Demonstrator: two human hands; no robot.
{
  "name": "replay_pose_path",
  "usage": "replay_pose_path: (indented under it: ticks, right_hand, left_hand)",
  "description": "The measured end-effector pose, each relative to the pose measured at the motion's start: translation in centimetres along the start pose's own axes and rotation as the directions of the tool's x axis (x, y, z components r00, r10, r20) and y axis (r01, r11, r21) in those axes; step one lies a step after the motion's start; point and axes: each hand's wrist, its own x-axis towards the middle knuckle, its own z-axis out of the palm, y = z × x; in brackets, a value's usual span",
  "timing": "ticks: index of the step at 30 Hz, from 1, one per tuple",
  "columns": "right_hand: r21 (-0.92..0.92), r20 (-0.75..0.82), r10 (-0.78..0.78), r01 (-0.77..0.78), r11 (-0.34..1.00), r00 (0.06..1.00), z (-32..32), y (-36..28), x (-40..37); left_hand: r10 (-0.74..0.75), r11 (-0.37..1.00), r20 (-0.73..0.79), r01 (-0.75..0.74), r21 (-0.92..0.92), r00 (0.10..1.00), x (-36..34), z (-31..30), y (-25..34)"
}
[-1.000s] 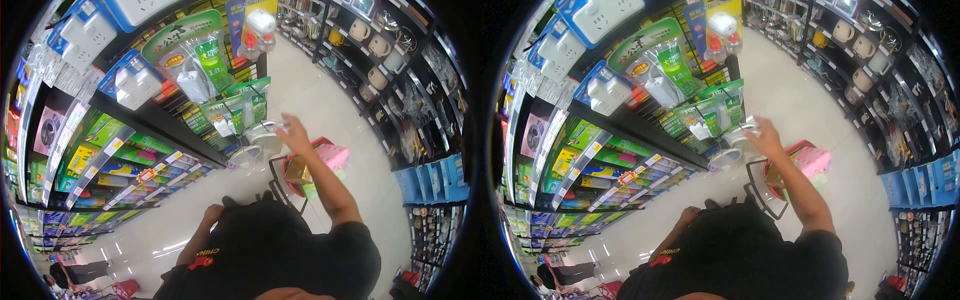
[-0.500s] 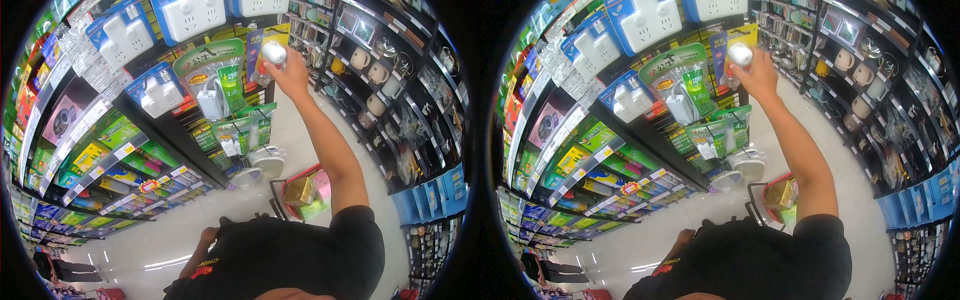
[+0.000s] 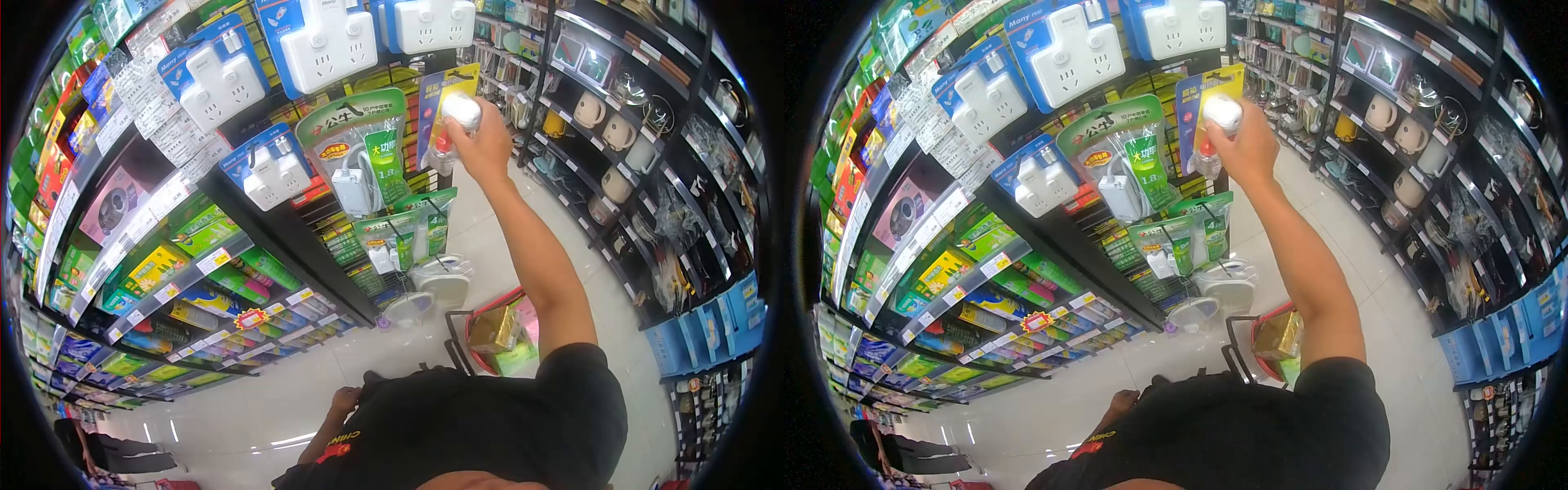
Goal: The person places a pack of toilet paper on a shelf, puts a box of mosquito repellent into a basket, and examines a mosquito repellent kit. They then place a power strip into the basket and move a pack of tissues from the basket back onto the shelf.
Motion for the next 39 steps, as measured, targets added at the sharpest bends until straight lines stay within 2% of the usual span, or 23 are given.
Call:
replay_pose_path:
  ticks: [5, 7, 9, 11, 12, 13, 15, 16, 18, 21, 24, 26, 29, 30, 31, 33, 34, 37, 39]
  right_hand:
    - [0.04, -0.035, -0.024, 0.026, 0.999, 0.999, -2.1, 1.4, -0.6]
    - [0.132, -0.001, 0.054, -0.053, 0.99, 0.999, -3.1, 1.2, -0.5]
    - [0.189, 0.047, 0.116, -0.123, 0.974, 0.992, -4.0, 0.9, -0.4]
    - [0.218, 0.097, 0.153, -0.171, 0.961, 0.983, -4.6, 0.8, -0.1]
    - [0.2, 0.083, 0.135, -0.149, 0.968, 0.987, -4.8, 1.2, 0.0]
    - [0.266, 0.099, 0.167, -0.188, 0.945, 0.981, -5.1, 1.1, 0.0]
    - [0.394, 0.14, 0.225, -0.263, 0.881, 0.964, -6.1, 0.6, 0.1]
    - [0.44, 0.169, 0.225, -0.278, 0.854, 0.96, -6.8, 0.5, 0.1]
    - [0.665, 0.248, 0.279, -0.373, 0.647, 0.928, -7.4, 1.2, -0.7]
    - [0.858, 0.386, 0.316, -0.463, 0.221, 0.867, -8.6, 2.2, -2.2]
    - [0.862, 0.506, 0.306, -0.478, -0.167, 0.806, -9.3, 1.7, -5.1]
    - [0.82, 0.561, 0.291, -0.47, -0.328, 0.775, -10.0, 1.3, -7.3]
    - [0.756, 0.617, 0.288, -0.45, -0.476, 0.732, -10.8, 0.8, -10.4]
    - [0.743, 0.627, 0.29, -0.442, -0.503, 0.723, -11.0, 0.6, -11.3]
    - [0.728, 0.639, 0.292, -0.436, -0.529, 0.711, -11.4, 0.4, -12.2]
    - [0.72, 0.646, 0.311, -0.421, -0.551, 0.697, -11.8, 0.4, -13.4]
    - [0.721, 0.645, 0.318, -0.416, -0.554, 0.695, -12.0, 0.4, -13.8]
    - [0.729, 0.64, 0.334, -0.41, -0.549, 0.692, -12.4, 0.5, -14.1]
    - [0.736, 0.638, 0.342, -0.415, -0.535, 0.69, -12.8, 0.7, -14.0]
  left_hand:
    - [0.238, 0.959, 0.026, -0.239, 0.153, 0.971, 3.5, 0.7, -4.1]
    - [0.198, 0.967, 0.013, -0.198, 0.16, 0.98, 3.2, 0.5, -3.6]
    - [0.031, 0.994, -0.005, -0.031, 0.103, 1.0, 1.4, -0.1, -0.2]
    - [0.303, 0.94, 0.04, -0.305, 0.152, 0.952, 3.4, 0.1, -2.9]
    - [0.2, 0.972, 0.035, -0.203, 0.12, 0.979, 3.1, 0.0, -1.8]
    - [0.096, 0.991, 0.031, -0.098, 0.087, 0.995, 2.5, -0.2, -0.4]
    - [0.251, 0.953, 0.043, -0.254, 0.162, 0.967, 3.1, 0.0, -1.4]
    - [0.274, 0.943, 0.052, -0.279, 0.183, 0.96, 3.5, 0.0, -1.9]
    - [0.272, 0.937, 0.068, -0.28, 0.208, 0.96, 4.2, 0.0, -2.5]
    - [0.279, 0.934, 0.077, -0.289, 0.209, 0.957, 4.1, 0.1, -3.0]
    - [0.26, 0.942, 0.085, -0.272, 0.197, 0.962, 4.1, -0.1, -3.1]
    - [0.117, 0.977, 0.074, -0.129, 0.172, 0.99, 3.2, -0.1, -1.1]
    - [0.19, 0.938, 0.14, -0.222, 0.268, 0.972, 4.0, -0.5, -1.1]
    - [0.14, 0.958, 0.127, -0.167, 0.234, 0.982, 2.5, -0.6, 1.4]
    - [0.169, 0.954, 0.134, -0.196, 0.228, 0.977, 2.7, -0.6, 1.3]
    - [0.224, 0.941, 0.159, -0.256, 0.221, 0.961, 2.9, -0.6, 1.4]
    - [0.17, 0.956, 0.16, -0.202, 0.215, 0.972, 2.6, -0.7, 1.9]
    - [0.179, 0.962, 0.138, -0.202, 0.185, 0.974, 2.8, -0.5, 2.0]
    - [0.129, 0.972, 0.151, -0.155, 0.175, 0.98, 3.1, -0.5, 2.0]
